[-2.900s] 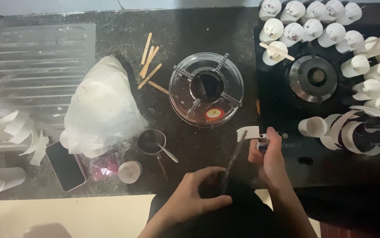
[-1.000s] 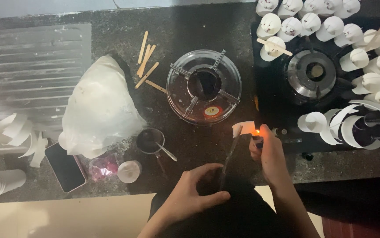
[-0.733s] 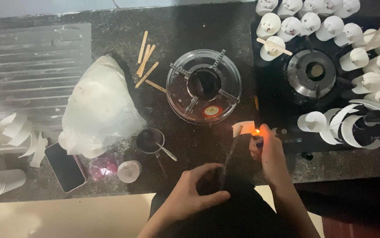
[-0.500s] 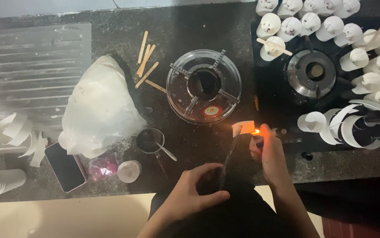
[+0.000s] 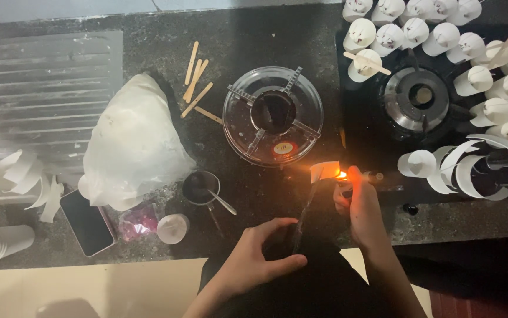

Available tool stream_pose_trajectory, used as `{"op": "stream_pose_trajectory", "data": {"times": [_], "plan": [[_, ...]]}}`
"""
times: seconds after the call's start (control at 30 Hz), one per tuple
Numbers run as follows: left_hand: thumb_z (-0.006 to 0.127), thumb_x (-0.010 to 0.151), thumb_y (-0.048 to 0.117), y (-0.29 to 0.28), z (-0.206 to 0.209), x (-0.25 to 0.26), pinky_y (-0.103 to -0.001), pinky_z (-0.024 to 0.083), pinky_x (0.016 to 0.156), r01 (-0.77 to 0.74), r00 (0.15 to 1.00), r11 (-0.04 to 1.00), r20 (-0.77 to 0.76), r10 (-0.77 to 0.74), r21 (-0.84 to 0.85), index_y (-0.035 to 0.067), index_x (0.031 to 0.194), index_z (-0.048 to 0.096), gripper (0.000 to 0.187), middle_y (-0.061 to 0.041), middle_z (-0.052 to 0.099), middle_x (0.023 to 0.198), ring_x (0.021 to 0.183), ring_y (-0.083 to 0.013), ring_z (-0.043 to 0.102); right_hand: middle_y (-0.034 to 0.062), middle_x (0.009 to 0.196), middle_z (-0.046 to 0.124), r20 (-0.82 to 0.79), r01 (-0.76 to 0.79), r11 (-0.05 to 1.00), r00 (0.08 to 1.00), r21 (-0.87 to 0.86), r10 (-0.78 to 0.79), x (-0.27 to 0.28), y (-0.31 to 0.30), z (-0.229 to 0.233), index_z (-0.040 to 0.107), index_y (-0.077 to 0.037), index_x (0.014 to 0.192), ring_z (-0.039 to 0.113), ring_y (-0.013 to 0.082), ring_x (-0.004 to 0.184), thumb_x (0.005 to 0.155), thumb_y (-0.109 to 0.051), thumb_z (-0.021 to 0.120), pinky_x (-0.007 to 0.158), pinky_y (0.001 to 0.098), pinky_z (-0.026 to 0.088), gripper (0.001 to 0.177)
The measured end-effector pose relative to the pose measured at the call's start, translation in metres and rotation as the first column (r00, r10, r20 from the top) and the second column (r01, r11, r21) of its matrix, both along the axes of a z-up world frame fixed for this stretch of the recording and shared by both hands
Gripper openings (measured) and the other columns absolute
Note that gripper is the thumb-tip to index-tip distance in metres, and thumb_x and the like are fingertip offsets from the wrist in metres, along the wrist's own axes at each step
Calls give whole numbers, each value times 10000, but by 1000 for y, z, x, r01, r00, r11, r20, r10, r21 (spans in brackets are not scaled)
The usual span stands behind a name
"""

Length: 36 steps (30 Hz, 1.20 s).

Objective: Melting wax flakes in a small ladle over a gas burner to prepare for candle making

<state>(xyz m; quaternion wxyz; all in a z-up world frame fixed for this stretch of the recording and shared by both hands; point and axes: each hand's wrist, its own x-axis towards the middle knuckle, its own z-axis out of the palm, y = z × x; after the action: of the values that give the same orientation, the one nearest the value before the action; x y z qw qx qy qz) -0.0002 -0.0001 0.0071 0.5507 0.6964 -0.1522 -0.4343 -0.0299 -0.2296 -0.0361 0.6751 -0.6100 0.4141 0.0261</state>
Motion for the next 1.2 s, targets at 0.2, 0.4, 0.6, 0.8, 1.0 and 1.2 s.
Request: {"op": "stream_pose_trajectory", "data": {"times": [0.2,0.4,0.6,0.8,1.0,1.2], "plan": [[823,776,326,0,-3,-1,-225,518,826,5,1000,1000,-7,-5,-8,132,1269,697,545,44,766,1002,877,-35,646,-15,459,243,36,-44,999,998,-10,45,-4,-1,-3,283,-160,504,181,115,420,1016,-375,301,456,303,148,555],[811,775,366,0,-6,-2,-240,513,936,8,998,1000,60,-7,-21,125,1270,692,564,26,778,1139,1013,-48,679,-14,466,255,-26,50,999,998,21,-50,0,-1,-6,290,-163,564,177,109,432,987,-334,333,458,296,126,459],[834,779,322,0,-4,-1,-222,519,829,5,1000,1000,2,-5,-15,137,1267,698,540,48,765,997,870,-35,647,-7,475,277,11,36,999,999,25,-36,1,0,-1,283,-159,562,191,116,438,983,-295,326,458,298,147,445],[825,784,287,-1,-1,-1,-225,538,879,-18,999,997,-36,15,-71,111,1273,688,537,20,783,1080,942,-39,673,-39,482,295,129,3,1000,992,5,-4,-6,-6,-15,310,-174,558,210,111,430,1058,-414,275,443,291,171,556],[821,795,260,-1,-6,-3,-216,539,861,-64,990,995,-129,54,-79,92,1267,692,518,23,766,1051,923,-34,658,26,704,411,42,77,910,994,408,-102,-31,-27,-61,484,-63,1029,320,179,582,890,-882,130,561,368,283,902],[827,801,236,-3,-23,-6,-213,544,935,-193,958,977,-233,167,-95,75,1241,706,483,-21,780,1120,999,-56,691,85,1164,569,-248,61,998,967,4,-58,-54,-29,-145,508,-146,1440,542,199,902,1014,-409,450,618,346,505,504]]}}
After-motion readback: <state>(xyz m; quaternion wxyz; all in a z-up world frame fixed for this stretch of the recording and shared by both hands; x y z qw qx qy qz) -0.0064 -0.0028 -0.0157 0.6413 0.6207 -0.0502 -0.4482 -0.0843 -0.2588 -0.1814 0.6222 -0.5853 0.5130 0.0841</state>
